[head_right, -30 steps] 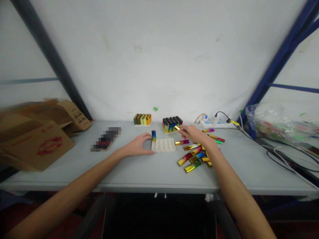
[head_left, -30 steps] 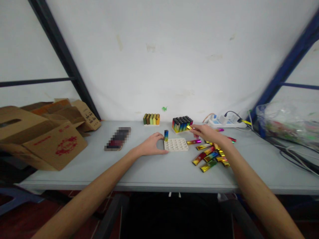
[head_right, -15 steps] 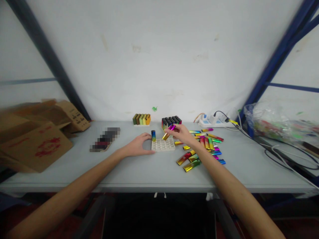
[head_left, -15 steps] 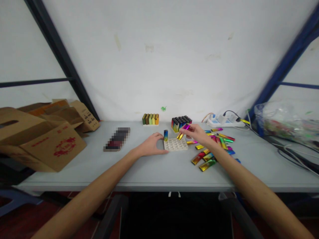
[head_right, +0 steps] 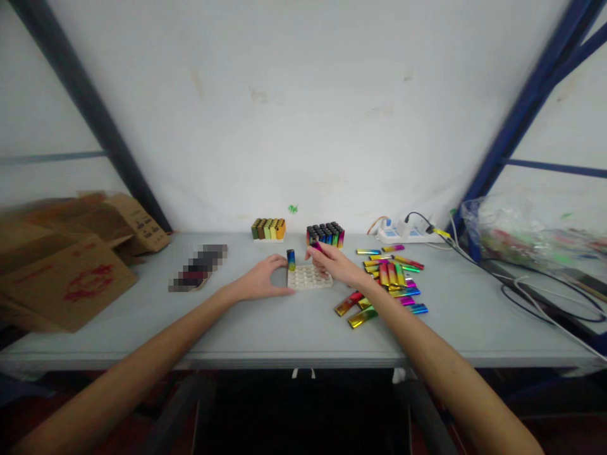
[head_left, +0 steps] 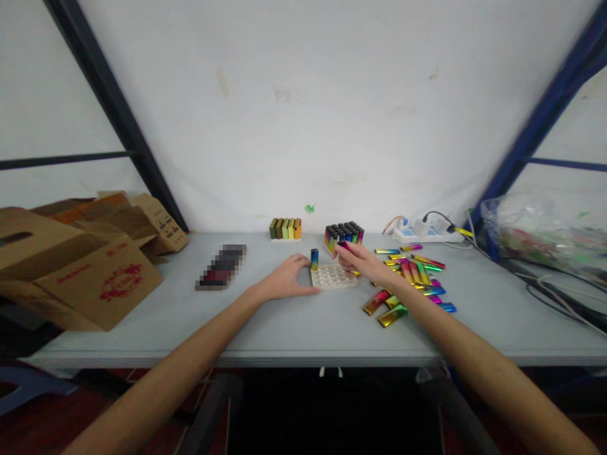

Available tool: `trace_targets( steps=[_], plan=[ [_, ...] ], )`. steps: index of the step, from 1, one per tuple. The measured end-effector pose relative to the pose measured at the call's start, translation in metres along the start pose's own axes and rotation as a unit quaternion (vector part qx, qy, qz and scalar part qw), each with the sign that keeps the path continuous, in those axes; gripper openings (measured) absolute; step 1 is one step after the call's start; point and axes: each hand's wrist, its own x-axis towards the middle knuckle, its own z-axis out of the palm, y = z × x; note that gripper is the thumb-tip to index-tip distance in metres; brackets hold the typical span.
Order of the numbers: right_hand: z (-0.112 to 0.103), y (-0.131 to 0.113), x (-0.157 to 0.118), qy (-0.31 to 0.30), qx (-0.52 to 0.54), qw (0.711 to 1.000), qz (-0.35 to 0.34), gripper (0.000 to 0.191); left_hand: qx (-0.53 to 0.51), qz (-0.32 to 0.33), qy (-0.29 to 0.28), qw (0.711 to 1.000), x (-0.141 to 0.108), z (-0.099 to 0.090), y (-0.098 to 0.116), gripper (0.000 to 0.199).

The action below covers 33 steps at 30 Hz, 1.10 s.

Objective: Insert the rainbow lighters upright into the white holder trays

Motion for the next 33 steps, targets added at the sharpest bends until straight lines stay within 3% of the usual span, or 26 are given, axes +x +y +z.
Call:
trace_targets(
  steps=[5, 9, 15, 20, 33],
  plan=[
    [0.009, 0.005, 0.004, 0.117, -0.094, 0.989, -0.006, 0.063, -0.008, 0.004, 0.006, 1.000, 0.000, 0.000, 0.001, 0.060],
    [0.009, 0.011, 0.006, 0.138, -0.132, 0.982, 0.005, 0.062, -0.005, 0.004, 0.004, 1.000, 0.000, 0.000, 0.001, 0.060],
    [0.009, 0.012, 0.007, 0.177, -0.177, 0.968, 0.013, 0.044, 0.003, 0.003, 0.003, 1.000, 0.000, 0.001, 0.000, 0.061],
    [0.009, 0.009, 0.007, 0.179, -0.205, 0.962, 0.012, 0.036, 0.003, 0.006, 0.004, 1.000, 0.000, 0.000, 0.001, 0.060],
    [0.013, 0.004, 0.004, 0.142, -0.221, 0.965, -0.026, 0.046, -0.001, 0.002, 0.009, 1.000, 0.000, 0.002, 0.002, 0.060]
  ],
)
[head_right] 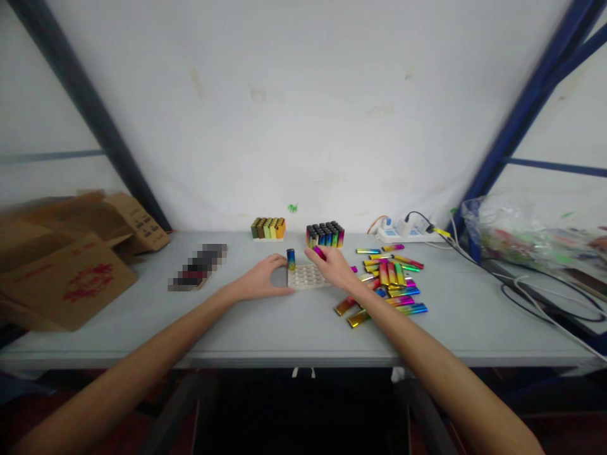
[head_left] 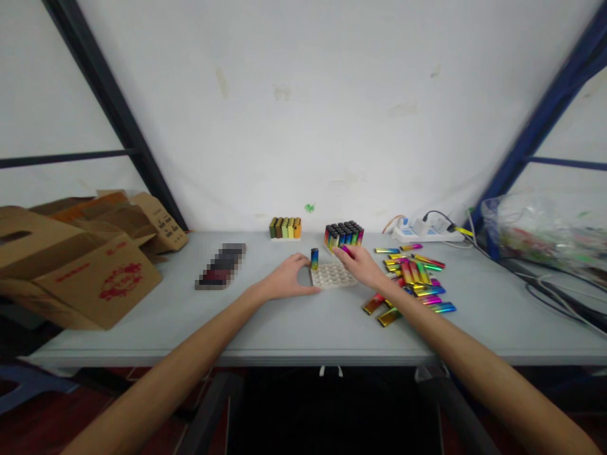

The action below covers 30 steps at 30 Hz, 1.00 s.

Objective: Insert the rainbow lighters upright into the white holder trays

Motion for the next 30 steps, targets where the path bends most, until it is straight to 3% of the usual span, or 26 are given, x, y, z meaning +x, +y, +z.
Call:
trace_targets(
  steps=[6, 10, 16, 30],
  plan=[
    [0.000, -0.001, -0.002, -0.050, 0.015, 0.995, -0.084, 0.035, -0.007, 0.009, -0.001, 1.000, 0.000, 0.002, 0.001, 0.061],
    [0.002, 0.005, 0.000, -0.020, -0.073, 0.982, -0.172, 0.040, -0.009, 0.005, -0.007, 1.000, 0.000, 0.001, 0.004, 0.061],
    [0.006, 0.010, 0.002, -0.038, -0.108, 0.987, -0.114, 0.041, -0.021, 0.000, -0.010, 1.000, 0.001, 0.000, 0.008, 0.062],
    [0.019, 0.028, 0.012, -0.122, -0.191, 0.958, -0.173, 0.027, -0.029, 0.008, -0.011, 0.999, 0.002, 0.001, 0.010, 0.060]
  ],
)
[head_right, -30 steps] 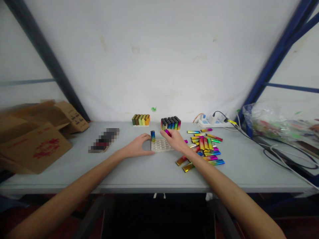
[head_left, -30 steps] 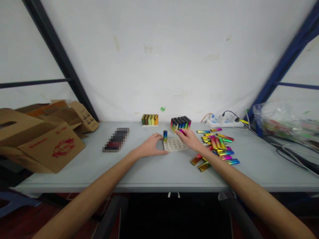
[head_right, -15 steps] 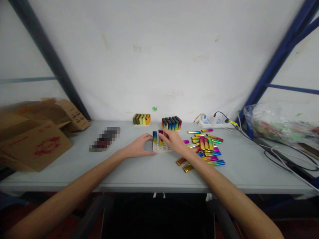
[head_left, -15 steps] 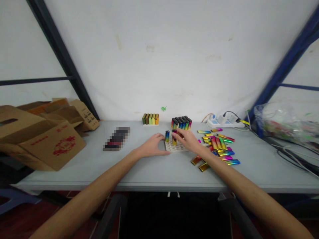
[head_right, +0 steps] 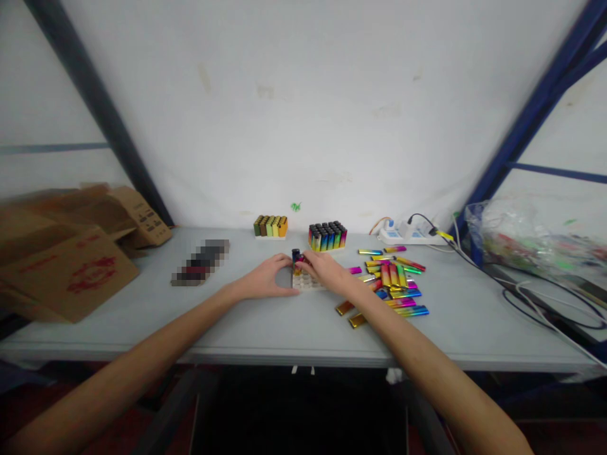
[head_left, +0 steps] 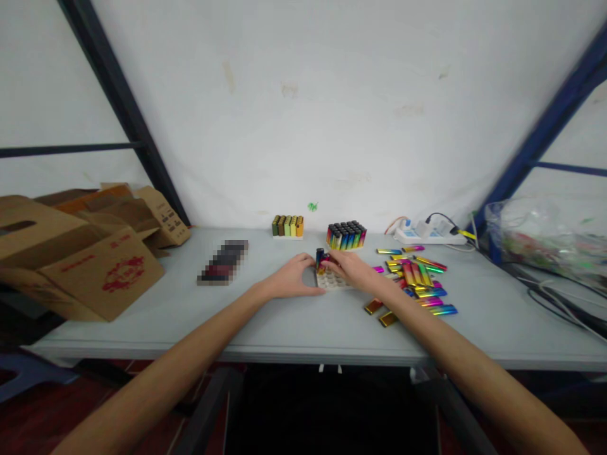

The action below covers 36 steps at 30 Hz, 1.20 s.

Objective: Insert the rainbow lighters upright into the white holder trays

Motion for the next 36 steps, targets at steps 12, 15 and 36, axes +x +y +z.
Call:
trace_targets(
  steps=[12, 15, 36],
  plan=[
    [-0.035, 0.013, -0.011, -0.010, -0.108, 0.994, 0.023, 0.034, 0.017, -0.007, -0.004, 1.000, 0.000, -0.002, -0.004, 0.065],
    [-0.057, 0.038, -0.023, -0.021, -0.099, 0.993, 0.058, 0.023, 0.022, -0.017, -0.001, 1.000, -0.001, -0.005, -0.006, 0.065],
    [-0.062, 0.026, -0.023, 0.058, -0.010, 0.992, 0.108, 0.040, 0.033, -0.023, -0.004, 0.999, -0.001, -0.008, -0.009, 0.066]
  ],
)
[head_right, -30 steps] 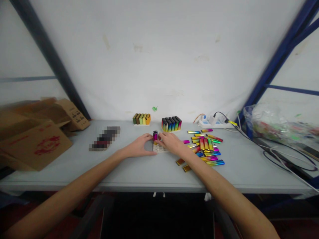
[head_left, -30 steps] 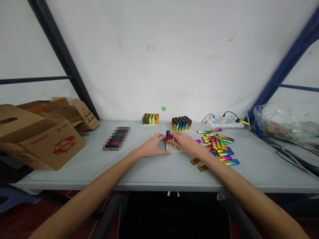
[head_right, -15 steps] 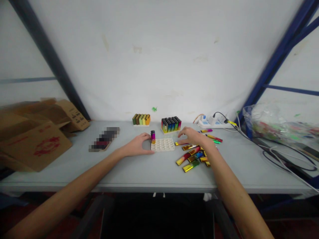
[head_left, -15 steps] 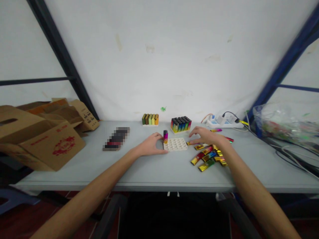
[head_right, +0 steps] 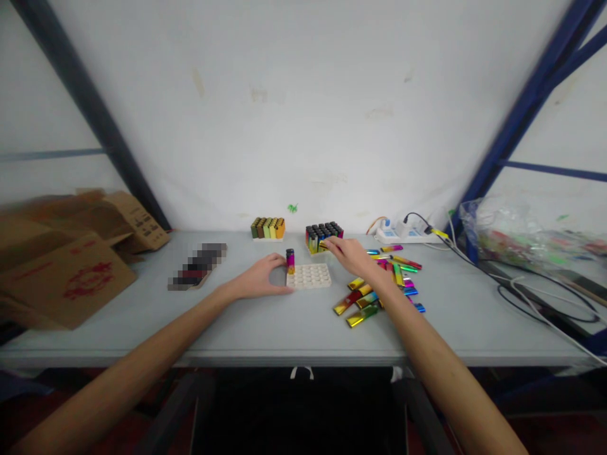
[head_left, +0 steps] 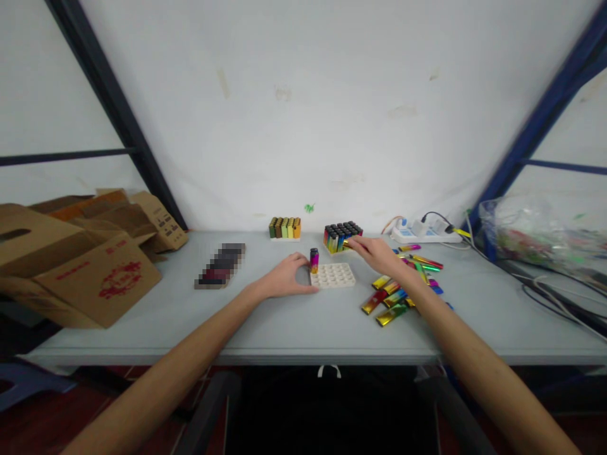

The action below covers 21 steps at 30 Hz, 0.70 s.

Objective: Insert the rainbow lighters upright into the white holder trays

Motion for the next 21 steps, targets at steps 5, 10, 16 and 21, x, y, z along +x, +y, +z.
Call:
trace_targets(
  steps=[5, 10, 16, 21],
  plan=[
    [0.013, -0.011, 0.000, 0.039, 0.061, 0.997, -0.010, 0.038, 0.006, 0.003, -0.003, 1.000, 0.000, 0.000, 0.000, 0.065],
    [0.019, -0.017, 0.000, 0.051, 0.119, 0.991, 0.022, 0.039, 0.008, 0.001, -0.005, 1.000, 0.000, -0.001, 0.002, 0.066],
    [0.024, -0.025, 0.001, 0.023, 0.180, 0.983, -0.014, 0.050, 0.009, 0.010, -0.003, 1.000, 0.000, 0.001, 0.000, 0.065],
    [0.031, -0.033, -0.002, -0.067, 0.306, 0.950, -0.001, 0.043, 0.014, 0.014, -0.005, 1.000, 0.001, 0.001, 0.001, 0.066]
  ],
)
